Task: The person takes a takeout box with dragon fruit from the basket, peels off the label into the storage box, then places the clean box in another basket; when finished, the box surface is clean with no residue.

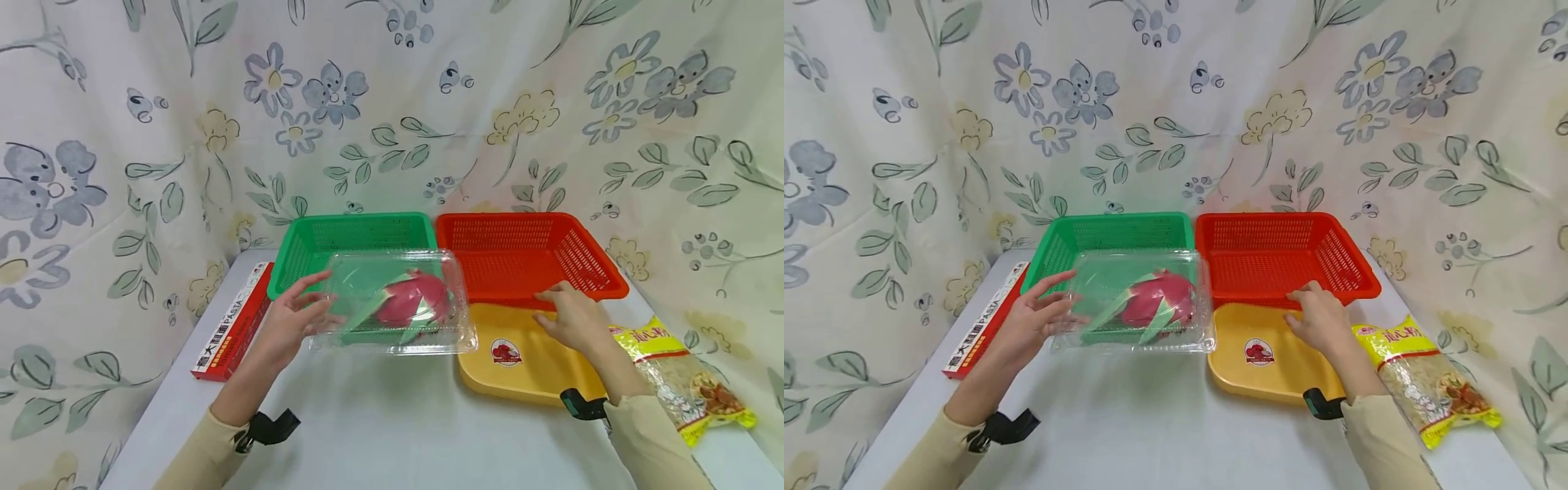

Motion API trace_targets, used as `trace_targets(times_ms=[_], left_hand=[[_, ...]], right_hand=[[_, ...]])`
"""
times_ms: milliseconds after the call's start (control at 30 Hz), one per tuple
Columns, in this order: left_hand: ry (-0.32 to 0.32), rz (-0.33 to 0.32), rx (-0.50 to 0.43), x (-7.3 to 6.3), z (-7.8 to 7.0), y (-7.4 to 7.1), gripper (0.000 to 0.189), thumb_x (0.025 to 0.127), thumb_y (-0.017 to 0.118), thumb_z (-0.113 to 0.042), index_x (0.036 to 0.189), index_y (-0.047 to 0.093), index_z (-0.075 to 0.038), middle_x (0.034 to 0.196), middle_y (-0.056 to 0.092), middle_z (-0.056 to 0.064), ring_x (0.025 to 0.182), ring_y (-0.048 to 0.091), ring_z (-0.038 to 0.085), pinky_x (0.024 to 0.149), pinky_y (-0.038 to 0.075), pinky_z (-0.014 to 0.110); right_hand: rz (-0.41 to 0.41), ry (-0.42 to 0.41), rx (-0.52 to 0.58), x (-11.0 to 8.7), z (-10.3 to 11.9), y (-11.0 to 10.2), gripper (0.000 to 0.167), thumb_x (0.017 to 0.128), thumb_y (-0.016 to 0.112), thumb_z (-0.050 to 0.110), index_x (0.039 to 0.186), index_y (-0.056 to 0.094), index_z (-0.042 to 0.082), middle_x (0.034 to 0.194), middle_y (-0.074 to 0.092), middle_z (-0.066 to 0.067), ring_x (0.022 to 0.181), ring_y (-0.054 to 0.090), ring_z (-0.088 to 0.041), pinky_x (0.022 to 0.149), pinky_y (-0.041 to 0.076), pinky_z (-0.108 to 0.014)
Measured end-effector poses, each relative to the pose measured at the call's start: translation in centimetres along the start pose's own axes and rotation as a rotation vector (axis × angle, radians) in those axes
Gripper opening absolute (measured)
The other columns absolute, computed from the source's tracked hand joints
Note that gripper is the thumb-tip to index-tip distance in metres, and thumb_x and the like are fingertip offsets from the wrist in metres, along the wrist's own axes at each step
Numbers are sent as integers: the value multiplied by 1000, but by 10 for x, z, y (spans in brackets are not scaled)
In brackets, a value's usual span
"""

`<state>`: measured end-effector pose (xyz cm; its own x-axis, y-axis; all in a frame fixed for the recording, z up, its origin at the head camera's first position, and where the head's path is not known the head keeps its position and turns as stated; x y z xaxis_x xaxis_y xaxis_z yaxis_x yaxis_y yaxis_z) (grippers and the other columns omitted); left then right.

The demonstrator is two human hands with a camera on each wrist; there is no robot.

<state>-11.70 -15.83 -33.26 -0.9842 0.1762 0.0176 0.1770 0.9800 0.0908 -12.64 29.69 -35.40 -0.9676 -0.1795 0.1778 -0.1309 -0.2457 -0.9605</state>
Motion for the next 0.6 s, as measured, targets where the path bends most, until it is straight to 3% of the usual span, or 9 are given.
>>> trace_targets(times_ms=[267,433,600], left_hand=[[-4,-33,55,42,-10,25,46,98,60,-12,143,52,-16,107,56,10,75,72,19,75,58,30],[31,-36,32,76,-23,61,48,95,61,-7,141,54,-19,105,58,13,67,64,15,69,57,28],[29,-59,-35,117,-33,100,54,88,60,2,135,60,-24,116,60,18,61,61,15,62,56,26]], right_hand=[[-7,-16,-11,-2,1,1,44,83,76,18,121,67,-4,111,59,-24,86,62,-38,63,53,-43],[-23,-8,17,0,3,1,41,82,76,12,118,67,-7,110,58,-26,89,60,-39,73,53,-50],[-21,-11,20,-1,0,-1,39,82,74,6,118,67,-7,110,59,-26,85,60,-38,69,54,-48]])
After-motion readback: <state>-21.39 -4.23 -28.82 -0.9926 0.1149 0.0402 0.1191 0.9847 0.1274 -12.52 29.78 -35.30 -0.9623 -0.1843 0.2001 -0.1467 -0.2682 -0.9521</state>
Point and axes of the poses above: each hand's wrist, its own x-axis towards the middle knuckle, its own y-axis out of the palm, z = x × y, the point moved 3 cm from there along x, towards the middle knuckle
